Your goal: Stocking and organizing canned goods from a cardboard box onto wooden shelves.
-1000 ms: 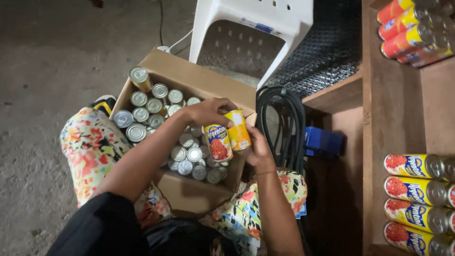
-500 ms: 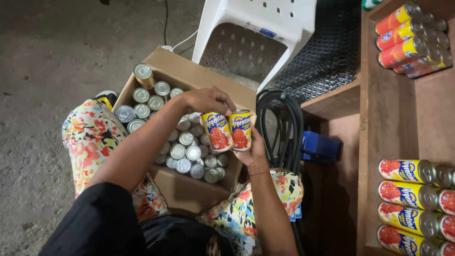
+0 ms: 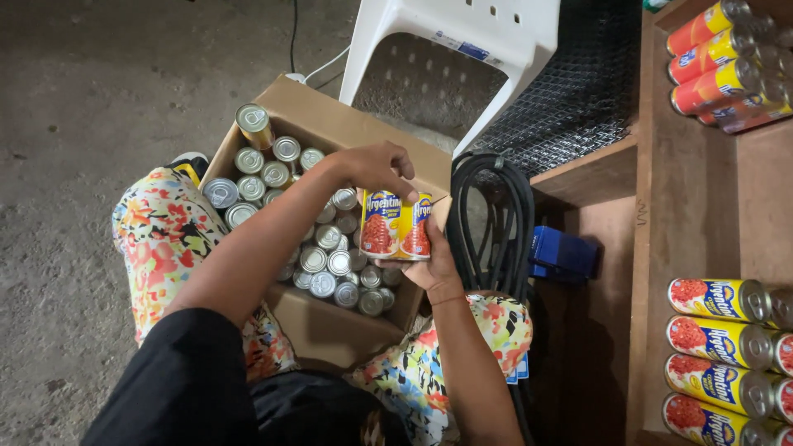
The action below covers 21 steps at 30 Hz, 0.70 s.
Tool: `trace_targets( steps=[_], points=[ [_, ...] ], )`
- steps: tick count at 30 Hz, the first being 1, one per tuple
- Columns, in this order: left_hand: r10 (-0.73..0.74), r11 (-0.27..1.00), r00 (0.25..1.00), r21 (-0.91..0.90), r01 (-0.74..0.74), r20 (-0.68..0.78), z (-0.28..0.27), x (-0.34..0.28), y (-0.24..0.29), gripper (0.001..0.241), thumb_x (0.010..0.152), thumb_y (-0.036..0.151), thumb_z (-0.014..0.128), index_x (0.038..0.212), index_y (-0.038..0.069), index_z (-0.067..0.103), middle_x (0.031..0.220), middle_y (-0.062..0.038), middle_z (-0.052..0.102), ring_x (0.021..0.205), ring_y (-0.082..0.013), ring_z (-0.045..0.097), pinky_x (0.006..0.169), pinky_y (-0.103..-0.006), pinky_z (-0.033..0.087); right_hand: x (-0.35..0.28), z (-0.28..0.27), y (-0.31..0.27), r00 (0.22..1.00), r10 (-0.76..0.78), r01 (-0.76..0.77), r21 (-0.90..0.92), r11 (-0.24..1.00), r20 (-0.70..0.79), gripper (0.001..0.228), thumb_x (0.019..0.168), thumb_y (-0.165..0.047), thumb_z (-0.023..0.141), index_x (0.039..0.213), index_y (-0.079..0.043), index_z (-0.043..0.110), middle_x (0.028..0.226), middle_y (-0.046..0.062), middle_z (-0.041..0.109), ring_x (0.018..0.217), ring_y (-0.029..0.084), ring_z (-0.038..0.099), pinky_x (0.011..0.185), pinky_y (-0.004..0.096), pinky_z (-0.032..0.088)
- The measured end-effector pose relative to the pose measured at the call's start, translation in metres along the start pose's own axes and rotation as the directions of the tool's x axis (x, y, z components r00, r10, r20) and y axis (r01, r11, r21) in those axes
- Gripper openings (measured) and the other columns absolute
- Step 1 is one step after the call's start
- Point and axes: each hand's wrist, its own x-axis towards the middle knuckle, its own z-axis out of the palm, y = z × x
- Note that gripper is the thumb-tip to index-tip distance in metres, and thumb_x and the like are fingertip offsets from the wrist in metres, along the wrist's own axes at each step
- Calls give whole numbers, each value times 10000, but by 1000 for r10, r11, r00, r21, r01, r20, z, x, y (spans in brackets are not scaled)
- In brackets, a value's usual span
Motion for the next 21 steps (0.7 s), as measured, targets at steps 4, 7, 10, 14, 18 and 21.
trace_targets(
  steps=[4, 7, 10, 14, 18, 21],
  points=[
    [-220, 969, 966, 84, 232, -136, 7, -5, 24, 735, 650, 520, 876, 1124, -14, 703, 1047, -146, 736, 928, -275, 747, 768, -432, 613, 0, -18, 2, 1000, -23, 21, -109, 994, -20, 747, 891, -387, 740, 1505, -91, 435, 1409, 159, 597, 1265, 412, 605, 952, 685, 529],
    [-145, 988, 889, -10, 156, -435, 33, 3, -2, 767, 795, 573, 866, 1207, -44, 672, 1100, -180, 720, 986, -248, 715, 846, -367, 575, 0, -11, 1, 995, -79, 73, -98, 992, -58, 734, 863, -284, 755, 1495, -63, 452, 1400, 164, 610, 1267, 406, 616, 973, 662, 537],
    [-201, 914, 784, -401, -67, -588, 78, 1, -29, 773, 871, 484, 828, 1353, -52, 547, 1146, -179, 695, 987, -219, 689, 830, -335, 579, 5, -18, -4, 987, -149, 144, -79, 986, -62, 675, 876, -233, 736, 1465, -25, 482, 1363, 182, 635, 1238, 402, 631, 967, 636, 543],
    [-127, 643, 852, -696, -319, -507, 100, -6, -45, 705, 910, 277, 754, 1452, -79, 478, 1178, -166, 701, 1024, -180, 685, 880, -321, 592, 7, -18, 0, 976, -201, 187, -147, 971, -86, 578, 912, -202, 711, 1413, 19, 525, 1298, 190, 662, 1184, 370, 651, 981, 596, 549],
    [-14, 653, 862, -658, -376, -506, 97, -11, -48, 738, 929, 227, 732, 1497, -43, 346, 1248, -152, 682, 1100, -168, 676, 946, -307, 565, 7, 0, 1, 958, -273, 248, -218, 944, -89, 555, 886, -175, 697, 1387, 5, 539, 1291, 165, 667, 1187, 344, 660, 1015, 567, 542],
    [-29, 663, 881, -669, -337, -473, 94, -15, -32, 764, 913, 203, 744, 1513, -20, 327, 1268, -135, 664, 1094, -165, 665, 938, -310, 564, 7, -8, 0, 935, -350, 327, -247, 912, -56, 539, 901, -140, 691, 1401, -7, 536, 1313, 138, 659, 1223, 321, 649, 1073, 552, 517]
  ],
)
